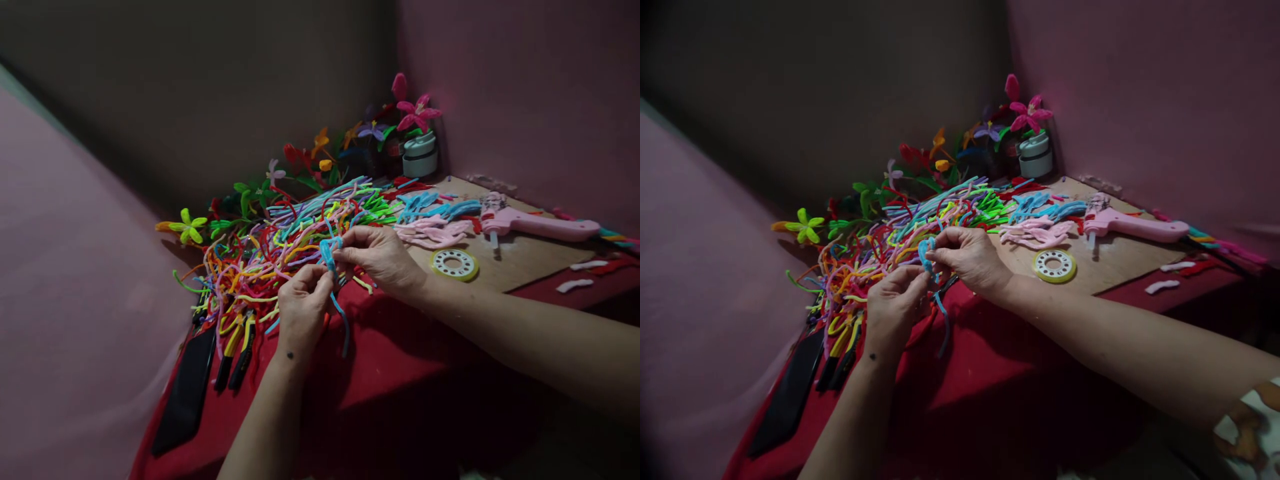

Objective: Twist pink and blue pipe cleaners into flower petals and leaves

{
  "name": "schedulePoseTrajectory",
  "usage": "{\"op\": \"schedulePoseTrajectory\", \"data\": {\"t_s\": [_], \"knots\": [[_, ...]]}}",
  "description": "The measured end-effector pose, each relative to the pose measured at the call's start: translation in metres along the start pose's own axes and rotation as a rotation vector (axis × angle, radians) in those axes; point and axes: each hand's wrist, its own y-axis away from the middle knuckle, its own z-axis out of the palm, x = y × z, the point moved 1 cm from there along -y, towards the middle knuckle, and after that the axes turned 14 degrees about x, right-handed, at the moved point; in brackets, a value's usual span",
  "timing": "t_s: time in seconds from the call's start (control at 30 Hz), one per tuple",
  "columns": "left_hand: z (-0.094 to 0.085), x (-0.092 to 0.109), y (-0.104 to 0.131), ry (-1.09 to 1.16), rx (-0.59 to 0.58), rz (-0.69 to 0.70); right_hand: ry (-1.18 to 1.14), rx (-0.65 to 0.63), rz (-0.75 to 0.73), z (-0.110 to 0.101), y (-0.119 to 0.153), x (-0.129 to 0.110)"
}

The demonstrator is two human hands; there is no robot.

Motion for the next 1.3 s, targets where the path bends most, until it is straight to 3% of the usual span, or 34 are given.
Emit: {"op": "schedulePoseTrajectory", "data": {"t_s": [0.27,0.57,0.83,0.9,0.97,1.1,1.2,1.3], "knots": [[-0.001,0.003,0.002,-0.016,0.043,0.007,0.155,0.006,-0.142,-0.002,0.002,0.002],[-0.001,0.000,0.000,-0.104,0.081,0.122,0.363,0.047,-0.372,-0.002,0.006,0.003],[-0.003,-0.010,0.000,-0.317,0.171,0.447,0.454,0.039,-0.492,-0.001,0.008,0.000],[-0.002,-0.013,0.000,-0.361,0.199,0.521,0.440,0.007,-0.421,0.000,0.007,0.000],[-0.002,-0.014,0.001,-0.388,0.207,0.564,0.387,-0.041,-0.248,0.000,0.005,0.002],[-0.004,-0.014,0.000,-0.372,0.187,0.503,0.169,-0.141,0.117,-0.001,-0.001,0.005],[-0.006,-0.012,-0.001,-0.321,0.185,0.437,0.032,-0.198,0.180,-0.001,-0.002,0.005],[-0.007,-0.011,-0.001,-0.276,0.188,0.390,0.060,-0.158,0.161,0.000,-0.001,0.003]]}}
